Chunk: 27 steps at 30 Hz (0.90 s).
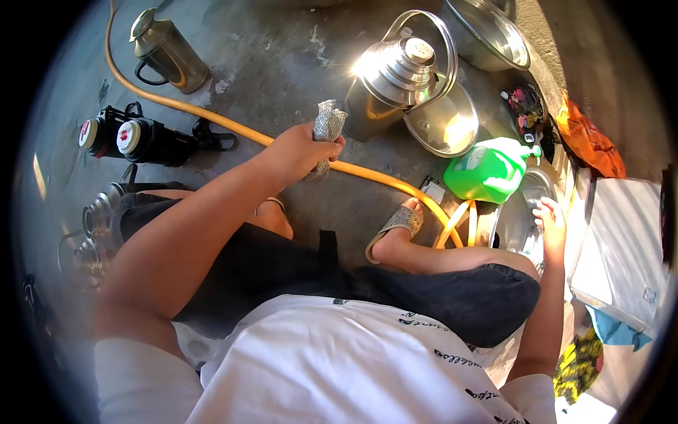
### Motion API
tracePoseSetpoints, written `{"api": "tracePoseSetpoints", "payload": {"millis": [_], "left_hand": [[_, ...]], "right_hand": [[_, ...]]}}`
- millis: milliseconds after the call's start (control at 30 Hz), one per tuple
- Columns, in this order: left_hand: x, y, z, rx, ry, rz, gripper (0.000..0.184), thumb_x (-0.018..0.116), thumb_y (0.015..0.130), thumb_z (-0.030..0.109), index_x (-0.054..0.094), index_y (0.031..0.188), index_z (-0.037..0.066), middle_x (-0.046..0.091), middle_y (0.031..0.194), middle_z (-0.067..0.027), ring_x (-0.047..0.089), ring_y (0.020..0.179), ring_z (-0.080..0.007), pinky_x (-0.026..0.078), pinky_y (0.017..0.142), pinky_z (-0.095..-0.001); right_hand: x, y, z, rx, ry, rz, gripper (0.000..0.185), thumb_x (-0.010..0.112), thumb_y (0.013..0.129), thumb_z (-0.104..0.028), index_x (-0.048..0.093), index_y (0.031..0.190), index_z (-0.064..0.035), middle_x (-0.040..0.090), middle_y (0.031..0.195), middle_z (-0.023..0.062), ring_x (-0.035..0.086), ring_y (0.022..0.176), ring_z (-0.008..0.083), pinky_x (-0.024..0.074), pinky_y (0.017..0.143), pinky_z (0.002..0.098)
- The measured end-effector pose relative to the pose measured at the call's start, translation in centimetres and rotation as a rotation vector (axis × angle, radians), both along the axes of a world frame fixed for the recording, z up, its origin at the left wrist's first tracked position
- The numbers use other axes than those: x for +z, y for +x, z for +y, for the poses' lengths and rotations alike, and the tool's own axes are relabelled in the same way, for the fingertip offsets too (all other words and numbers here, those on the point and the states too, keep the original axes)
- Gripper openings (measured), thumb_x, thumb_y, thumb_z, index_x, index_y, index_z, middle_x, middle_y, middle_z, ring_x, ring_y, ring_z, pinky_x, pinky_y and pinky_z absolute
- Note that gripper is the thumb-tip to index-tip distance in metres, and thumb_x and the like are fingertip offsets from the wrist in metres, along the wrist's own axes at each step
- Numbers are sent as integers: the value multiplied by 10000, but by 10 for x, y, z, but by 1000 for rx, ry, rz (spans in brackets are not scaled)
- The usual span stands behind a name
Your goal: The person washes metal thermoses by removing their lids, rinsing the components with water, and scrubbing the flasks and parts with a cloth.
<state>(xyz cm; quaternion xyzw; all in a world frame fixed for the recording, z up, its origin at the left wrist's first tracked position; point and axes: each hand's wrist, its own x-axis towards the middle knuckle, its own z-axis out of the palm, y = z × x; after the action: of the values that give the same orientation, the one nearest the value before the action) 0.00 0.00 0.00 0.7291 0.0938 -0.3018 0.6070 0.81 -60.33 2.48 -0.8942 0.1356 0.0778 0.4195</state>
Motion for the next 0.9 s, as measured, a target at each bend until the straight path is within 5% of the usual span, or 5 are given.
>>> {"api": "tracePoseSetpoints", "payload": {"millis": [167, 300, 567, 833, 900], "left_hand": [[-6, -17, -28, 44, -237, 87, 294, 620, 909, 219, 602, 1152, 54, 624, 942, -13, 546, 914, -110, 418, 817, -262], [-1, -26, -43, 167, -394, 136, 337, 639, 909, 226, 577, 1181, 36, 624, 1007, -44, 577, 954, -121, 444, 850, -270], [12, -44, -47, 164, -993, 372, 233, 561, 948, 158, 579, 1157, 57, 617, 1109, -50, 586, 1033, -167, 469, 873, -327], [7, -36, -51, -87, -719, 390, 335, 552, 964, 172, 564, 1261, 15, 596, 1255, -69, 541, 1200, -177, 391, 1065, -346], [11, -29, -47, -128, -569, 375, 353, 561, 961, 179, 561, 1280, 27, 600, 1249, -67, 551, 1169, -171, 416, 1018, -331]], "right_hand": [[103, -3, 213, 579, -275, -53, 326, 599, 903, -81, 575, 1222, -17, 605, 1128, 92, 604, 1044, 188, 486, 904, 308], [76, -22, 317, 1005, -245, -274, 604, 747, 822, -174, 487, 1366, -143, 445, 1392, 123, 534, 1195, 342, 484, 969, 401], [35, -33, 369, 1029, -158, -324, 777, 777, 776, -189, 374, 1439, -136, 379, 1461, 156, 538, 1203, 372, 506, 934, 427], [37, -16, 341, 1002, -236, -44, 618, 604, 759, 18, 494, 1346, -142, 589, 1250, 134, 603, 1088, 352, 516, 886, 401], [30, -9, 335, 985, -269, -126, 521, 583, 791, -45, 535, 1302, -141, 611, 1194, 119, 610, 1067, 336, 515, 868, 410]]}}
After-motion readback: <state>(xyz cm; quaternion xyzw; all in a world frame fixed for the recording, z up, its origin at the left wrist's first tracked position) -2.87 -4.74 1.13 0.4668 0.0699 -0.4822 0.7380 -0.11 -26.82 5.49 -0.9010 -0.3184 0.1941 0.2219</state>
